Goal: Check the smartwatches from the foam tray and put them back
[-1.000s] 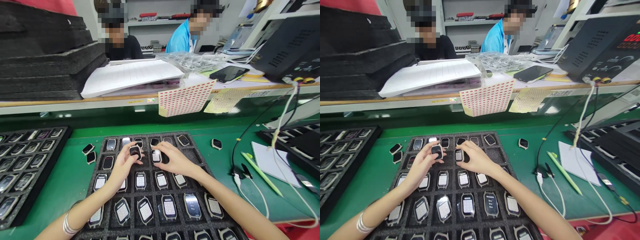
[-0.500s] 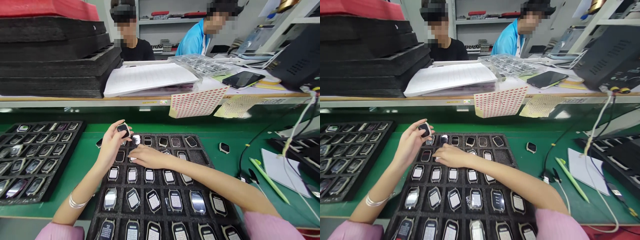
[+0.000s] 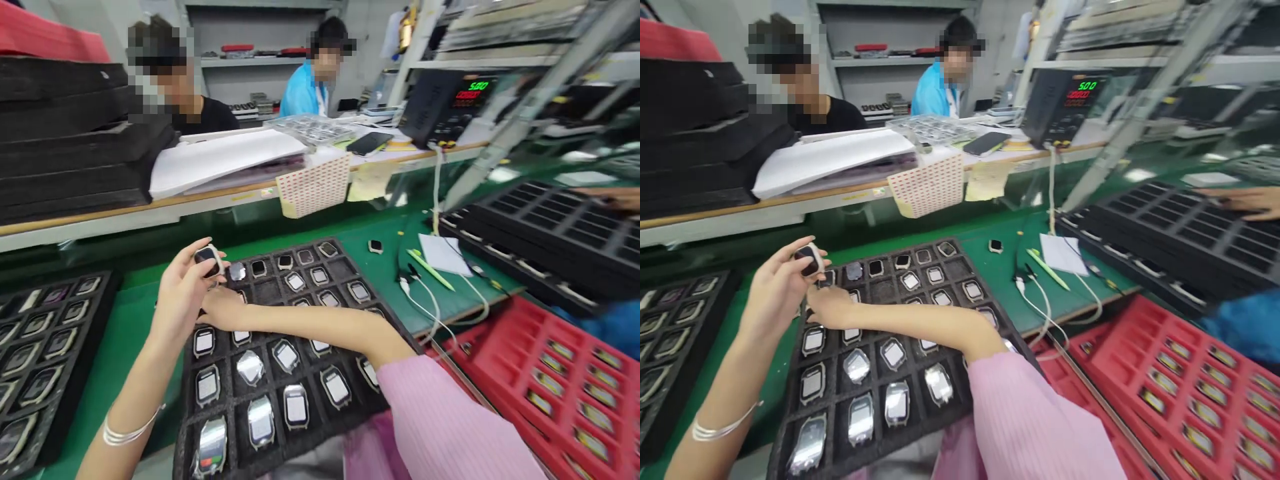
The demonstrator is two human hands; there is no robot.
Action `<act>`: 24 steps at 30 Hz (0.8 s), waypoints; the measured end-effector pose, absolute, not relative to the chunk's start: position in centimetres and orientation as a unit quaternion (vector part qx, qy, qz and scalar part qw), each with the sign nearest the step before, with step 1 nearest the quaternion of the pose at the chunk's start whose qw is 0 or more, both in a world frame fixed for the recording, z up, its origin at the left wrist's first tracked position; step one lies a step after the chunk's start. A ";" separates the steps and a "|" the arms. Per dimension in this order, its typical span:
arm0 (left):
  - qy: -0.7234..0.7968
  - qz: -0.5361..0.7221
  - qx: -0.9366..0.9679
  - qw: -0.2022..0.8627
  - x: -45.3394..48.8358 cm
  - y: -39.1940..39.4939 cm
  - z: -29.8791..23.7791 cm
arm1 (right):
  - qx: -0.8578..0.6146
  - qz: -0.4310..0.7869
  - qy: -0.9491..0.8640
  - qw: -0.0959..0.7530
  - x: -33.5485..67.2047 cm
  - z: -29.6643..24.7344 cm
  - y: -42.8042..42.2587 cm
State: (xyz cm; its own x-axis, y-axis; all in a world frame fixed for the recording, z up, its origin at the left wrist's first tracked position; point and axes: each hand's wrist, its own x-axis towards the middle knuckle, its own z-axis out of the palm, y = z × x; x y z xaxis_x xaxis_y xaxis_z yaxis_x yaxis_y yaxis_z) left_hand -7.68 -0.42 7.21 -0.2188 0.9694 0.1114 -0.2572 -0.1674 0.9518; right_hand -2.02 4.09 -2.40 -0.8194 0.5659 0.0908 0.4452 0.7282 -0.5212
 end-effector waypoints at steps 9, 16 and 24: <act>0.425 0.614 0.412 0.523 -7.2 -2.3 6.6 | -0.299 0.361 -0.848 0.247 5.1 0.4 3.2; 0.497 0.558 0.364 0.555 -7.0 0.3 2.8 | -0.275 0.542 -0.730 0.312 14.1 2.3 7.0; 0.511 0.489 0.415 0.571 -3.4 2.0 0.5 | -0.257 0.706 -0.593 0.289 16.6 1.3 9.2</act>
State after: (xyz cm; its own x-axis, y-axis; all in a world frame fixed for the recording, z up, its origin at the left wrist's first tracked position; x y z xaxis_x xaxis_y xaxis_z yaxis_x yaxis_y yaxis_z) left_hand -3.42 2.05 0.45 -0.0020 0.9841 -0.1775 -0.1346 0.1756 0.9752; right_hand 16.60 9.24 1.25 -0.7004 0.7134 -0.0201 -0.1036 -0.1295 -0.9862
